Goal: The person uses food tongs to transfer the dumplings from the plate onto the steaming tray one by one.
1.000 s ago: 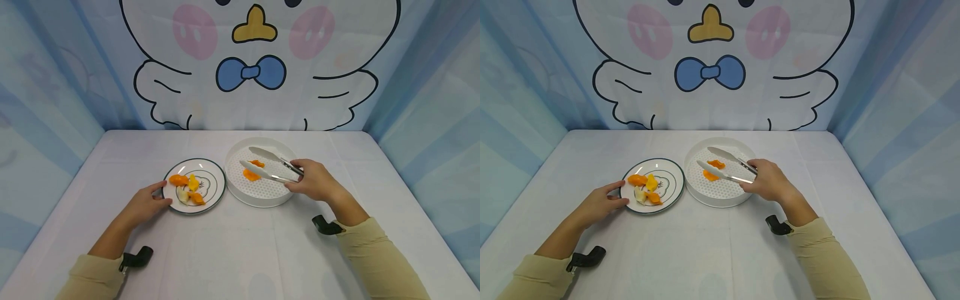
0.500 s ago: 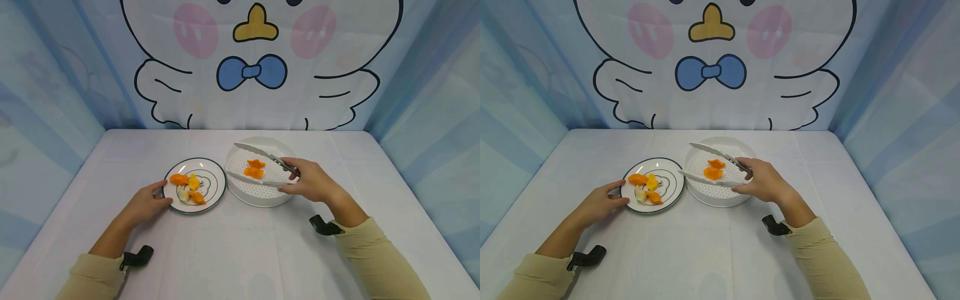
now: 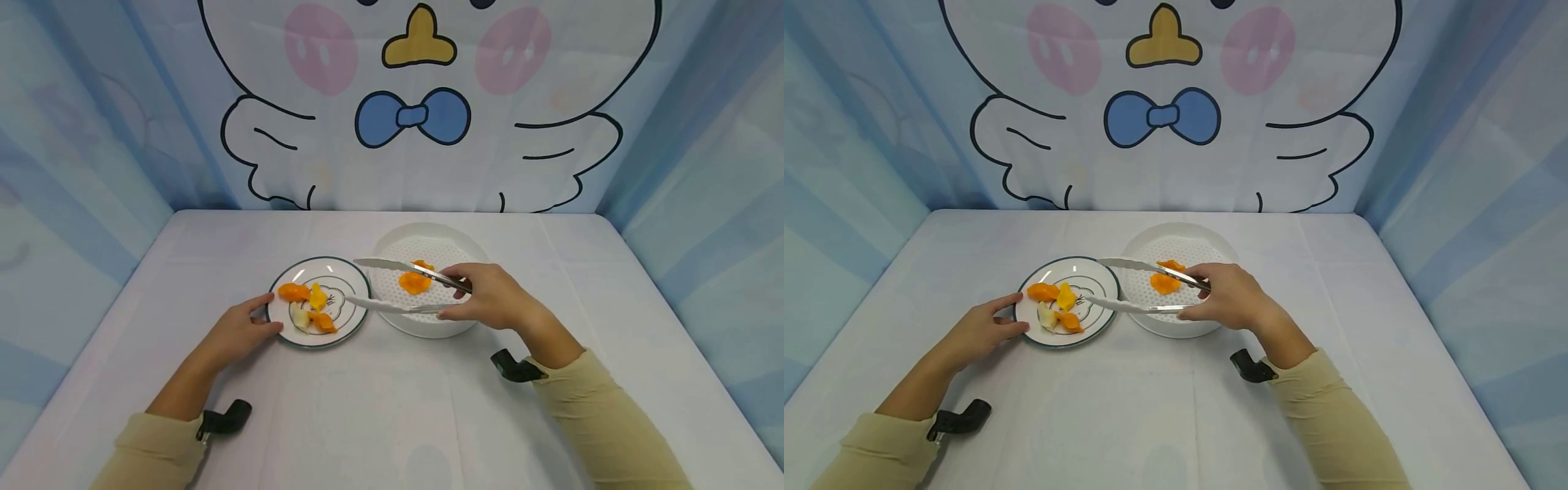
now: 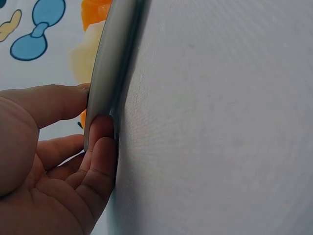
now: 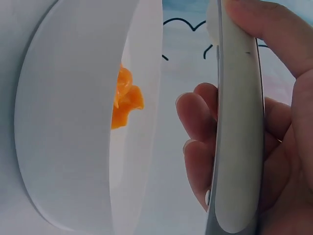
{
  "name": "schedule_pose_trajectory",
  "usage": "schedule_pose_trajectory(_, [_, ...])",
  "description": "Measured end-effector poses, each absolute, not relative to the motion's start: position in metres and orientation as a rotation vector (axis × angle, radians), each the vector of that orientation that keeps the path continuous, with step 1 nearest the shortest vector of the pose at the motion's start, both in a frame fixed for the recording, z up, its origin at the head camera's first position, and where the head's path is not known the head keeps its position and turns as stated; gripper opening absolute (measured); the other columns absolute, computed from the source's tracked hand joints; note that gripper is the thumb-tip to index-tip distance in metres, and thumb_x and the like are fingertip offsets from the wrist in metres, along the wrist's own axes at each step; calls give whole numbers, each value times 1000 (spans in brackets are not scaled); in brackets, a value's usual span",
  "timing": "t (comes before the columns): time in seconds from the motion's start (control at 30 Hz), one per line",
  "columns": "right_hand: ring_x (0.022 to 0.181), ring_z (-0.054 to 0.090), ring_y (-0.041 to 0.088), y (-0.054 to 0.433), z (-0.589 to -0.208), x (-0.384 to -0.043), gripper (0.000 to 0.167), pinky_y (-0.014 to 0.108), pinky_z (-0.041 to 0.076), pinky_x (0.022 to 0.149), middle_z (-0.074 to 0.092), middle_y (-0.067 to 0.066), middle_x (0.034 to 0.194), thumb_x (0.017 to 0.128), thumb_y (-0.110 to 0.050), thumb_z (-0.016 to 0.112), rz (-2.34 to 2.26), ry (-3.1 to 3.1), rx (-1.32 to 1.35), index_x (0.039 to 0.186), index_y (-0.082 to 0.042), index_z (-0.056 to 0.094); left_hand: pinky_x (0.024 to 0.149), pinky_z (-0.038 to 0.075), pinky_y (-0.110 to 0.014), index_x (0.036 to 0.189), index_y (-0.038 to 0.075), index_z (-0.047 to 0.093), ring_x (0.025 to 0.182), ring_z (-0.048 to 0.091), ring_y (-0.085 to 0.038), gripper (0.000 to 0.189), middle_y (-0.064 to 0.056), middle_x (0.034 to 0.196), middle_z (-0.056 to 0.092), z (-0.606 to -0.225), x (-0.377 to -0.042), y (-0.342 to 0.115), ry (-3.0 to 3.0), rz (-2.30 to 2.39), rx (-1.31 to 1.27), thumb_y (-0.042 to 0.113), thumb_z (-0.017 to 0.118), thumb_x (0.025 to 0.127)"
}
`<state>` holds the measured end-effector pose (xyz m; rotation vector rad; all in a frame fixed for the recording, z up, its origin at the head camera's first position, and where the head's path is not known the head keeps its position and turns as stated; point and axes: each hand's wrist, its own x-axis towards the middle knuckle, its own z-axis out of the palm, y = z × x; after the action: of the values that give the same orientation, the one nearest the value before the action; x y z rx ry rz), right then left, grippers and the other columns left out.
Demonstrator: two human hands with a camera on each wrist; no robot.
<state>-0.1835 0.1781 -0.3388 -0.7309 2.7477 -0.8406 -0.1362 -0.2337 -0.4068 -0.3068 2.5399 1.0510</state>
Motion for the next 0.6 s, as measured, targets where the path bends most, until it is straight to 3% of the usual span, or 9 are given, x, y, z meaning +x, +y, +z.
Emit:
schedule_pose_trajectory(0.17, [93,61,23,168,-338,-185,64,40,48,80,70,7,107,77,-37,84,-716,2764,-795,130,-6,66,68,40,-35,158,7,28,83,48,-25,79,-13,93,54,-407,-137,-233,2537,1050,-311,32,68,95])
schedule_pose_trajectory(0.33, [108,61,26,156,-337,-184,65,46,47,92,69,6,120,76,-39,84,-609,2775,-834,131,-8,67,69,40,-35,158,8,27,86,48,-26,79,-14,96,54,-406,-136,-233,2533,1054,-308,34,68,95])
schedule_pose_trajectory(0.6, [108,61,24,143,-340,-182,58,44,47,90,69,3,121,78,-37,82,-551,2733,-885,126,-8,69,70,41,-35,158,8,28,87,49,-26,78,-14,99,56,-408,-136,-233,2540,1044,-313,33,67,95])
